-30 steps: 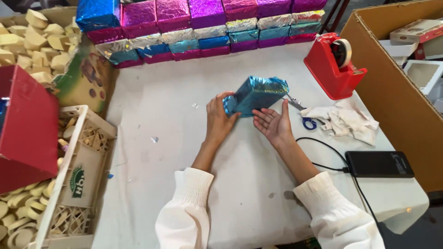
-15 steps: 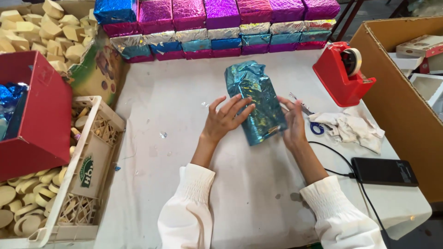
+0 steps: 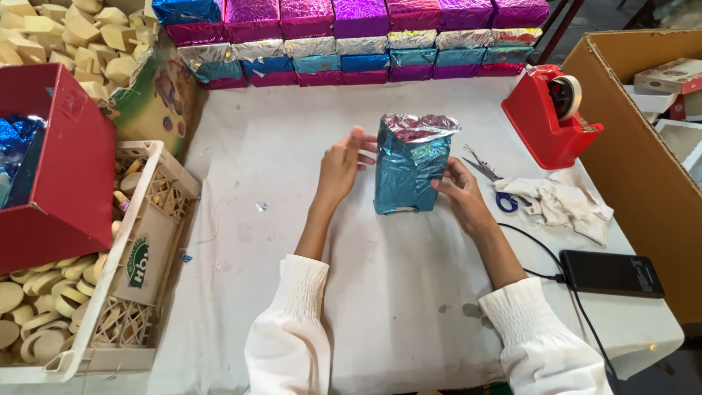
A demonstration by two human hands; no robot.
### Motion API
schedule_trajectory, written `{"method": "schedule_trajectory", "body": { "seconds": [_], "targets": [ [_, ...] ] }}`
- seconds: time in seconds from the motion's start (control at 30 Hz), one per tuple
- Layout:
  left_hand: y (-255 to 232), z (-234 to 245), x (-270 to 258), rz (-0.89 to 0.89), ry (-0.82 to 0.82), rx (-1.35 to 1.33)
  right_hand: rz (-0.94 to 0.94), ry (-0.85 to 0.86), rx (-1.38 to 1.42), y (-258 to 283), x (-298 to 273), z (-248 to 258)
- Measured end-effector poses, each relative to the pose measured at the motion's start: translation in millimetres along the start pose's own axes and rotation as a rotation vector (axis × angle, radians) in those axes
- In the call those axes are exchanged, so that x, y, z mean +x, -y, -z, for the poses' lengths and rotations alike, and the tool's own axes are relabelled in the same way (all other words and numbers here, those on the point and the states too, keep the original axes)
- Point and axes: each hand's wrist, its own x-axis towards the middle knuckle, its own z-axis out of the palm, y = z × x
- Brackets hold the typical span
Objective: The person wraps a small white rectangular box in shiny blue foil paper. They fold the edges of the foil around the box, smooth the surface, and secure the wrapping using clear tape from a red dispenser. The person folds the ends of the package neatly and applies additional tape to seal the package completely.
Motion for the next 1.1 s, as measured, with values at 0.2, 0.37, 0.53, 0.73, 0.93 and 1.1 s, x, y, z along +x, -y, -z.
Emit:
{"method": "schedule_trajectory", "body": {
  "seconds": [0.2, 0.37, 0.53, 0.73, 0.93, 1.1],
  "targets": [
    [-54.2, -2.3, -26.3, -0.528, 0.079, 0.511, 0.125, -0.081, -0.039, 30.1, -9.1, -31.6],
    [-83.3, -16.6, -35.5, -0.386, 0.051, 0.302, 0.161, -0.1, -0.091, 21.9, -9.5, -28.7],
    [-107.3, -9.1, -44.8, -0.353, -0.11, 0.178, 0.201, -0.101, -0.087, 19.6, -7.4, -27.1],
    [-112.5, -17.5, -56.2, -0.872, -0.066, 0.621, 0.214, -0.097, -0.069, 17.1, -8.2, -27.6],
    [-87.6, -47.5, -55.1, -0.869, -0.172, 0.883, 0.256, -0.07, -0.045, 15.0, -6.8, -27.8],
    [-96.9, -59.5, -68.6, -0.87, -0.291, 0.655, 0.286, -0.086, -0.067, 6.5, -6.9, -21.3]
  ]
}}
